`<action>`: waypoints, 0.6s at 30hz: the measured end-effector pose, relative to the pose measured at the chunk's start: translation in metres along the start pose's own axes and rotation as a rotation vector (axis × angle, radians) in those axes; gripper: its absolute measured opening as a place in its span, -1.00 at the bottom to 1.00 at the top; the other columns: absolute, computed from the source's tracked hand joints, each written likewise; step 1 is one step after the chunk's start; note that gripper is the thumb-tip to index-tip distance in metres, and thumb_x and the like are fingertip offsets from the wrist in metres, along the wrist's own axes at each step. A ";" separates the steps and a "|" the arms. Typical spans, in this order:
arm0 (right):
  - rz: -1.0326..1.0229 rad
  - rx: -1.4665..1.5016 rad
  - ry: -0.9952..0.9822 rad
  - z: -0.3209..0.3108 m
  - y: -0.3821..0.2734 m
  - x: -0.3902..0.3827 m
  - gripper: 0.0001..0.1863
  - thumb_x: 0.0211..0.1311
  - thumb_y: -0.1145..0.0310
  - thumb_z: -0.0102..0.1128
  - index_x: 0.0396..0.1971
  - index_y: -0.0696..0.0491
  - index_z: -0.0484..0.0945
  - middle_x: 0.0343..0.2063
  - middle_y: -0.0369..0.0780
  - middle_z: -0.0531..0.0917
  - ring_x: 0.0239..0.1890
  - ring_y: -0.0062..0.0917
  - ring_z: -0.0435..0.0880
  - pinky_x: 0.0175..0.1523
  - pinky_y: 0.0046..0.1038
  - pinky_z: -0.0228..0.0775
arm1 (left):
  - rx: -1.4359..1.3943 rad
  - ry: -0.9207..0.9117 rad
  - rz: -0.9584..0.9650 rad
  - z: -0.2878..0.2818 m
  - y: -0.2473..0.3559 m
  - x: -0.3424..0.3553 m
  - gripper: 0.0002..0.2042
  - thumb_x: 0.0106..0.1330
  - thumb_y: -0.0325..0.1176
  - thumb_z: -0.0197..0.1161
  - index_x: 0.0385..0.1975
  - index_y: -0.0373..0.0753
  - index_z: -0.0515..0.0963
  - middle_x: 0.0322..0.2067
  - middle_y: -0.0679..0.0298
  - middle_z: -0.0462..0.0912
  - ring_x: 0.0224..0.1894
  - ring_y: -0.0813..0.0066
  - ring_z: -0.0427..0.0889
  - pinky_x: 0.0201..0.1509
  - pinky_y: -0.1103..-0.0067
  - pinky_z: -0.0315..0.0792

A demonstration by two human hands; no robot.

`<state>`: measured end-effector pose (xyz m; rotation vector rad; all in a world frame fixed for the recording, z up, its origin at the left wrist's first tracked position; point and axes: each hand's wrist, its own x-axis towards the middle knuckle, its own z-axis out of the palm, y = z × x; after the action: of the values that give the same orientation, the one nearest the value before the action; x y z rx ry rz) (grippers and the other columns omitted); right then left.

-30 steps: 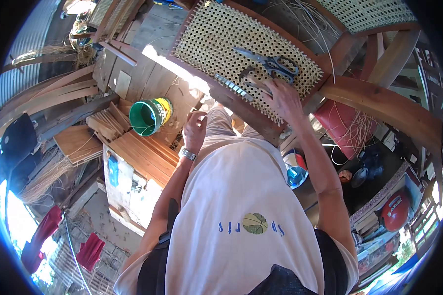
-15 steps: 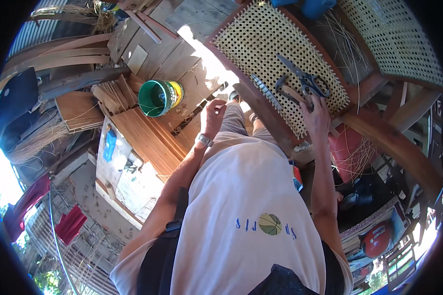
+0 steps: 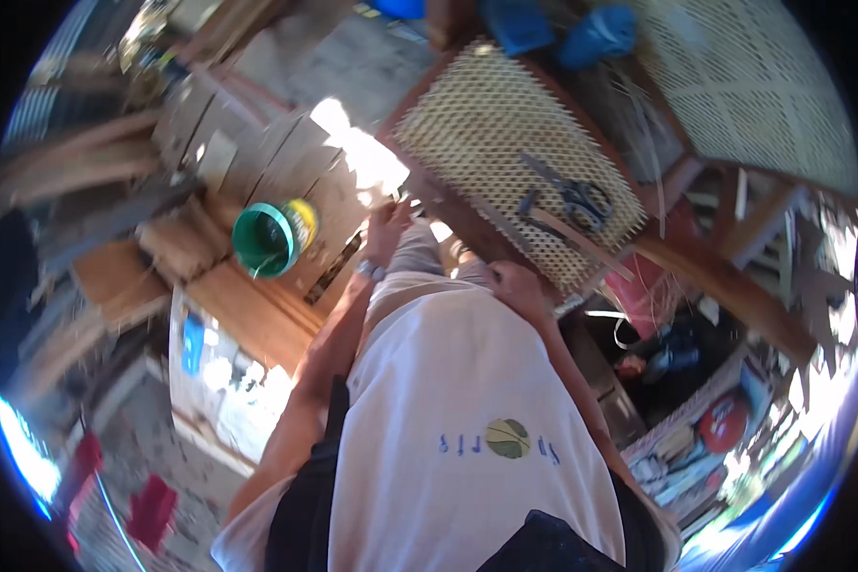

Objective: Weaving a rattan chair seat using strips of material.

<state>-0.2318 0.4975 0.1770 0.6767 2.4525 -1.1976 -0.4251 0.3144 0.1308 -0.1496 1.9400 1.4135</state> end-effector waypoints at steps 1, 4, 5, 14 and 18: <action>0.004 -0.013 -0.015 0.005 -0.008 0.004 -0.64 0.29 0.07 0.09 -0.32 0.08 0.65 -0.35 -0.03 0.67 -0.27 -0.08 0.64 -0.16 -0.10 0.46 | 0.057 -0.022 0.051 -0.019 -0.035 0.019 -0.75 0.38 -0.28 0.20 -0.28 -0.40 0.59 -0.44 0.25 0.65 -0.39 0.61 0.59 -0.31 0.61 0.48; 0.093 -0.059 -0.025 0.016 -0.011 0.008 -0.67 0.28 0.09 0.09 -0.33 0.07 0.61 -0.38 -0.04 0.67 -0.29 -0.07 0.64 -0.18 -0.08 0.45 | 0.029 -0.139 0.269 -0.036 -0.039 0.037 -0.75 0.33 -0.30 0.24 -0.10 -0.31 0.56 -0.24 0.22 0.64 -0.35 0.46 0.67 -0.27 0.55 0.57; 0.144 -0.049 0.028 0.018 -0.010 0.011 -0.67 0.28 0.09 0.09 -0.33 0.07 0.61 -0.38 -0.04 0.67 -0.29 -0.07 0.64 -0.18 -0.08 0.45 | 0.131 -0.136 0.238 -0.037 -0.033 0.041 -0.76 0.32 -0.32 0.24 -0.10 -0.30 0.56 -0.23 0.23 0.65 -0.36 0.45 0.67 -0.29 0.56 0.58; 0.266 0.249 0.474 0.012 -0.010 -0.016 -0.66 0.26 0.05 0.17 -0.39 0.06 0.54 -0.53 -0.06 0.63 -0.36 -0.07 0.64 -0.24 -0.10 0.44 | 0.487 -0.410 0.402 -0.001 0.030 0.061 -0.85 0.36 -0.37 0.22 -0.19 -0.28 0.60 -0.44 0.29 0.67 -0.45 0.55 0.69 -0.37 0.62 0.50; 0.374 0.281 0.608 0.009 -0.004 -0.052 -0.63 0.26 0.04 0.18 -0.42 0.09 0.55 -0.52 -0.04 0.63 -0.36 -0.04 0.62 -0.25 -0.10 0.41 | 0.540 -0.528 0.539 0.046 0.065 0.057 -0.84 0.39 -0.35 0.19 -0.20 -0.29 0.60 -0.39 0.28 0.67 -0.44 0.60 0.61 -0.34 0.62 0.48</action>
<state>-0.1900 0.4744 0.1994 1.7114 2.4340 -1.3301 -0.4761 0.3969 0.1412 0.9608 1.8820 1.0254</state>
